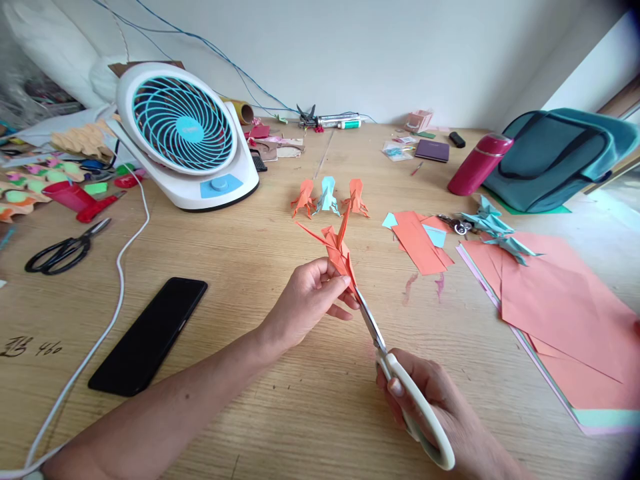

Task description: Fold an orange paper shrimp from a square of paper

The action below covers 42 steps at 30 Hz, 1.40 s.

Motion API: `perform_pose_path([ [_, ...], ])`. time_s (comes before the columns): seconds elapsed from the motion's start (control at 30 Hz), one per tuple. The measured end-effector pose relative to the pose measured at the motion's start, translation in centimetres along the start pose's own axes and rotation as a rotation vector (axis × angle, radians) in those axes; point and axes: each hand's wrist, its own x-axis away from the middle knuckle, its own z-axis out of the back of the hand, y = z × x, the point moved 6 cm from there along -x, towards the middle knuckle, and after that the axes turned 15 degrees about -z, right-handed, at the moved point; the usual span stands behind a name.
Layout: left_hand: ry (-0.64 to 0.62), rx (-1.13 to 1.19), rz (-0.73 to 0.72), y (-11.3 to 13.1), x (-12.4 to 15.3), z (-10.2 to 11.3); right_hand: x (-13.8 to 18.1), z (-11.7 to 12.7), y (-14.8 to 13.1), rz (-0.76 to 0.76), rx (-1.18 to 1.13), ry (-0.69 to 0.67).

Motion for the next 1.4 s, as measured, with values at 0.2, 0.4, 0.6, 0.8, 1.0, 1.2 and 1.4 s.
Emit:
perform_pose_path([
  [0.2,0.003,-0.006,0.012,0.27,0.11,-0.07,0.07,-0.26,-0.34,0.012,-0.04,-0.016],
  [0.4,-0.005,-0.025,0.033,0.24,0.16,-0.17,0.01,-0.34,-0.5,-0.003,-0.05,-0.024],
  [0.6,-0.009,-0.021,0.046,0.18,0.38,-0.33,0.05,-0.41,-0.89,0.014,-0.062,-0.022],
  [0.8,-0.015,-0.018,0.048,0.23,0.4,-0.38,0.0,-0.45,-0.73,0.019,-0.075,-0.03],
  [1.0,-0.027,-0.009,0.045,0.29,0.39,-0.33,0.12,-0.19,-0.64,0.062,-0.015,0.008],
  [1.2,-0.023,-0.005,0.044,0.41,0.42,-0.37,0.03,-0.29,-0.66,0.057,-0.001,0.013],
  [1.4,-0.033,-0.004,0.044,0.42,0.41,-0.49,0.01,-0.33,-0.68,0.058,-0.008,0.011],
])
